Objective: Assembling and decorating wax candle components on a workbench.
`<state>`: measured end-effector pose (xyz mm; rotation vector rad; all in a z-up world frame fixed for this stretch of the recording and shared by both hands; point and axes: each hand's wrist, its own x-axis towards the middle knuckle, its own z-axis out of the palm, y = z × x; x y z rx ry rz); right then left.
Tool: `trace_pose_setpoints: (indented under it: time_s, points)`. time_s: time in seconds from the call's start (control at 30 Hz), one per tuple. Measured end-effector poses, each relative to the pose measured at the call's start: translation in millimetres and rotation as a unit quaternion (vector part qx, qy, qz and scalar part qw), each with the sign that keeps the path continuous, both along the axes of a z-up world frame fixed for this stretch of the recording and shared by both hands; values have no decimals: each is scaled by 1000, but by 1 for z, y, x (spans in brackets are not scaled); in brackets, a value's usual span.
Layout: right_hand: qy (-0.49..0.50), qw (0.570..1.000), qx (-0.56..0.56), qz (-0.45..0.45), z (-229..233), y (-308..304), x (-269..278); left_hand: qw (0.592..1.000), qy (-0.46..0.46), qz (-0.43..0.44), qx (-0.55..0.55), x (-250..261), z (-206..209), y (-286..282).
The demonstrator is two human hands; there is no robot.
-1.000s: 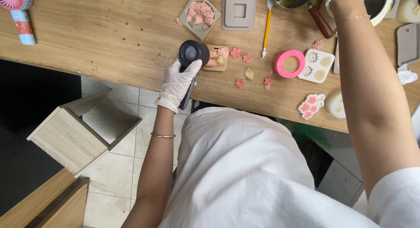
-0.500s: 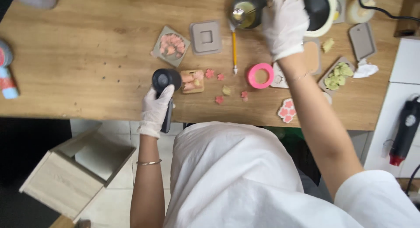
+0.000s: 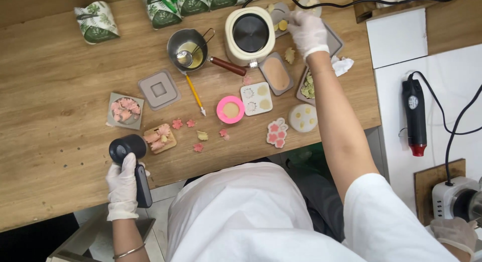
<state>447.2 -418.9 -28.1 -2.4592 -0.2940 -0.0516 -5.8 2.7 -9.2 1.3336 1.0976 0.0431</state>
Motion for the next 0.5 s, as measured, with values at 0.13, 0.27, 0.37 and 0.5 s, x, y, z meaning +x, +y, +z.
trace_pose_setpoints:
  time_s: [0.13,0.27,0.37,0.5]
  points:
    - [-6,980,-145,132,-27,16,25,999,-9,20,23,4,1,-6]
    - [-19,928,-313,201,-63,18,42,998,-40,27,49,-5,-14,-7]
    - [-10,953,-225,203,-64,8,43,998,4,47,45,7,7,-24]
    - [-67,978,-92,174,-56,-3,34,997,-8,56,55,8,6,-35]
